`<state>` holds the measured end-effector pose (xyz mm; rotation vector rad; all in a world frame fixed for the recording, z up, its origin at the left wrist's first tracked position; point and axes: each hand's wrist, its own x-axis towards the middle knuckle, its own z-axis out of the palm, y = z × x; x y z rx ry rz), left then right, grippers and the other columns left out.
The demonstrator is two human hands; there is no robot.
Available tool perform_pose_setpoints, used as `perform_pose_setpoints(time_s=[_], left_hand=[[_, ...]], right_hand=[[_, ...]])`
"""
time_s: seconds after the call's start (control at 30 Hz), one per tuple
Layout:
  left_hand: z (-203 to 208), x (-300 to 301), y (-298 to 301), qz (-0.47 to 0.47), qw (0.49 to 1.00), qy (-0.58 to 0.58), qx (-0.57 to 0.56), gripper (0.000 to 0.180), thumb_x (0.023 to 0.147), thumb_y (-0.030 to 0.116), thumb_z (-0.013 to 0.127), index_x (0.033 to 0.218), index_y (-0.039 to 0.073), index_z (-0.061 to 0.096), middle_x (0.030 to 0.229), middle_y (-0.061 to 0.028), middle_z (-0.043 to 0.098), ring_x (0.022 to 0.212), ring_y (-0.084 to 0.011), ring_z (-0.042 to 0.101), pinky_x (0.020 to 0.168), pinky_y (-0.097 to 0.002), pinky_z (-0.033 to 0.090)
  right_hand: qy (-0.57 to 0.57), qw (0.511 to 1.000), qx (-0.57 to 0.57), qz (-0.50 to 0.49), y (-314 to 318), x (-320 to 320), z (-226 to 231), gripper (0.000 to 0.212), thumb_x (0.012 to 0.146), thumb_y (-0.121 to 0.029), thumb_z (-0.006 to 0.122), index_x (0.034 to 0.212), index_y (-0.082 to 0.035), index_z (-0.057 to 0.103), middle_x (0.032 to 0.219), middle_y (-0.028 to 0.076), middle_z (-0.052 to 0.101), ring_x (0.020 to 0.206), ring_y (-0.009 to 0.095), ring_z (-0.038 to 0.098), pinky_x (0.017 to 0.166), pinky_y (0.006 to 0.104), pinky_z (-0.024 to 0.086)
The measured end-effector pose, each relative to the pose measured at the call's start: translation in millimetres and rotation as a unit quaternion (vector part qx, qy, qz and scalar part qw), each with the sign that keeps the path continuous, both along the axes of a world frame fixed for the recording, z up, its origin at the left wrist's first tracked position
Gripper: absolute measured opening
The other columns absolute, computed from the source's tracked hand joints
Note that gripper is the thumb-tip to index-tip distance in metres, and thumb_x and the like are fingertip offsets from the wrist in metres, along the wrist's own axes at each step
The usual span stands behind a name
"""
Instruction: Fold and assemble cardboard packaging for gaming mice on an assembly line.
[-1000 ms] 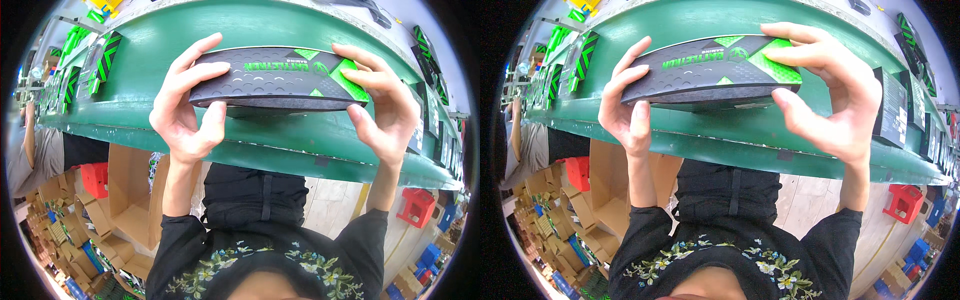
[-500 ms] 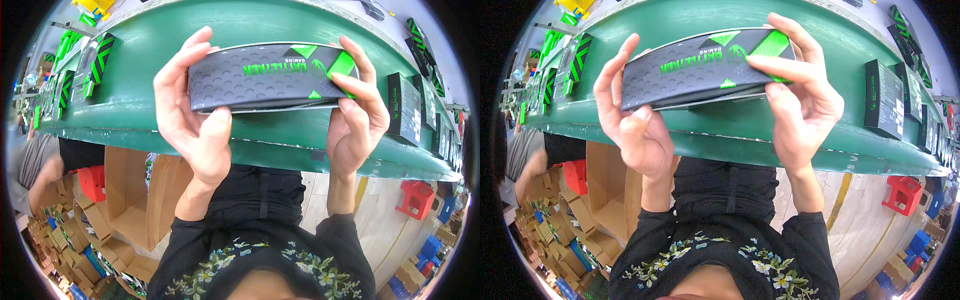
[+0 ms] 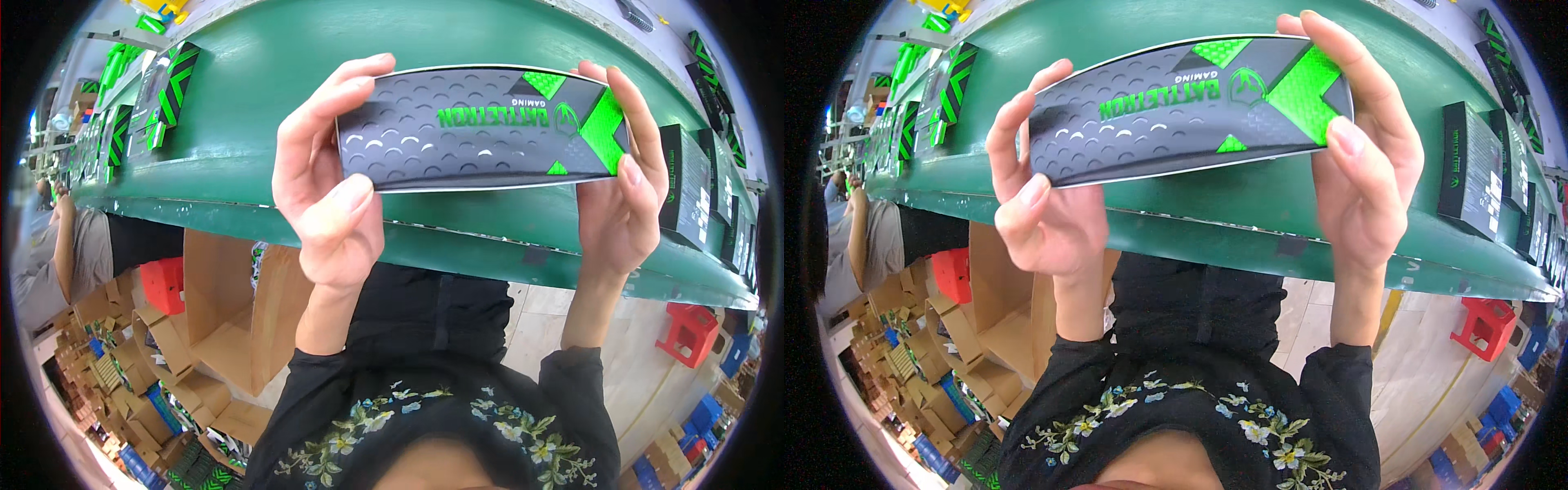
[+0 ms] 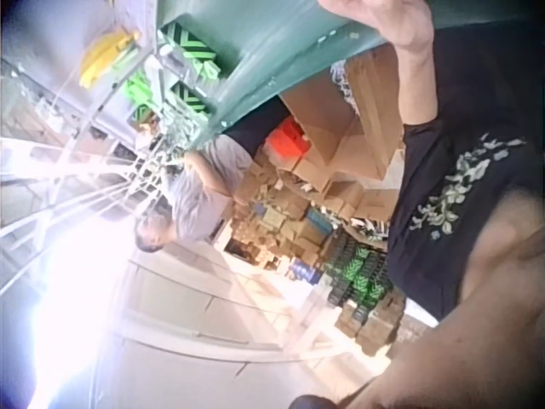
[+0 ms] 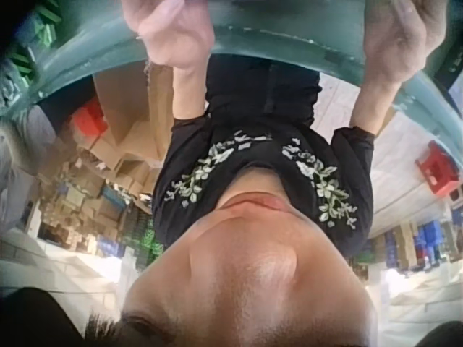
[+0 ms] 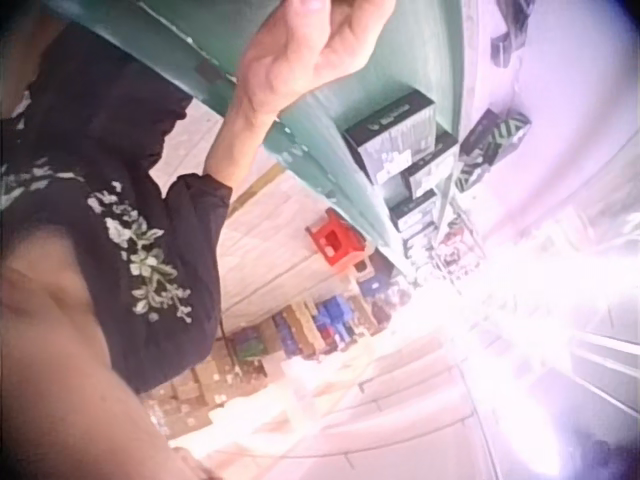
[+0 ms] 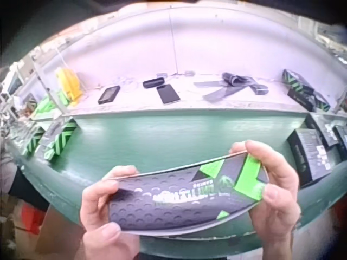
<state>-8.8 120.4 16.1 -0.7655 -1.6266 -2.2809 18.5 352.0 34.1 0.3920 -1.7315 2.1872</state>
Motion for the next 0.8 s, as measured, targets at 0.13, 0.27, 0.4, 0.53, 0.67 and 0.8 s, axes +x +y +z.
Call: perform_pose_setpoints(time_s=[0.13, 0.27, 0.4, 0.53, 0.67, 0.8], left_hand=[[2, -5, 1, -0.007, 1.0, -0.008, 0.015, 0.066, 0.076, 0.019, 0.048, 0.139, 0.0, 0.042, 0.141, -0.0376, 0.035, 0.128, -0.0397, 0.043, 0.109, -0.0518, 0.033], [2, -8, 0, 0.031, 0.999, 0.015, -0.017, 0.058, 0.076, 0.019, 0.049, 0.131, 0.0, 0.049, 0.138, -0.0372, 0.039, 0.123, -0.0394, 0.049, 0.106, -0.05, 0.039], [3, -9, 6, 0.062, 0.997, 0.039, -0.033, 0.037, 0.076, 0.017, 0.049, 0.103, -0.003, 0.064, 0.13, -0.034, 0.047, 0.12, -0.0362, 0.051, 0.103, -0.0454, 0.039], [1, -11, 20, 0.1, 0.99, 0.092, -0.041, 0.024, 0.073, 0.005, 0.049, 0.085, 0.002, 0.07, 0.129, -0.0296, 0.05, 0.119, -0.0315, 0.05, 0.1, -0.0427, 0.039], [-1, -14, 26, 0.121, 0.972, 0.186, -0.072, 0.023, 0.071, 0.005, 0.068, 0.093, 0.013, 0.068, 0.133, -0.0265, 0.043, 0.114, -0.0345, 0.052, 0.092, -0.0425, 0.047], [-8, -24, 26, 0.174, 0.943, 0.26, -0.114, 0.048, 0.061, 0.02, 0.091, 0.101, 0.019, 0.066, 0.131, -0.0242, 0.043, 0.107, -0.0355, 0.056, 0.083, -0.0427, 0.051]], right_hand=[[-0.014, 1.0, -0.012, -0.006, 2, -3, 1, 0.066, 0.086, -0.018, 0.051, 0.141, 0.014, 0.035, 0.144, 0.031, 0.039, 0.132, 0.033, 0.045, 0.112, 0.0421, 0.034], [-0.014, 1.0, 0.0, 0.013, 6, -8, 3, 0.064, 0.085, -0.015, 0.052, 0.14, 0.014, 0.037, 0.143, 0.03, 0.042, 0.131, 0.03, 0.046, 0.11, 0.0402, 0.035], [0.032, 0.999, 0.018, 0.017, 7, -12, -3, 0.048, 0.088, -0.009, 0.053, 0.132, 0.01, 0.051, 0.133, 0.02, 0.055, 0.124, 0.023, 0.051, 0.108, 0.0352, 0.036], [0.053, 0.996, 0.068, -0.037, -1, -12, -2, 0.04, 0.087, -0.011, 0.057, 0.124, 0.005, 0.059, 0.126, 0.013, 0.058, 0.118, 0.02, 0.052, 0.105, 0.0314, 0.036], [0.091, 0.983, 0.124, -0.099, -15, -9, -3, 0.045, 0.079, -0.011, 0.072, 0.122, 0.0, 0.062, 0.129, 0.014, 0.051, 0.117, 0.021, 0.051, 0.102, 0.0313, 0.038], [0.212, 0.941, 0.202, -0.168, -15, -20, -11, 0.049, 0.069, -0.025, 0.086, 0.111, -0.007, 0.069, 0.142, 0.023, 0.038, 0.125, 0.037, 0.048, 0.1, 0.0439, 0.044]])
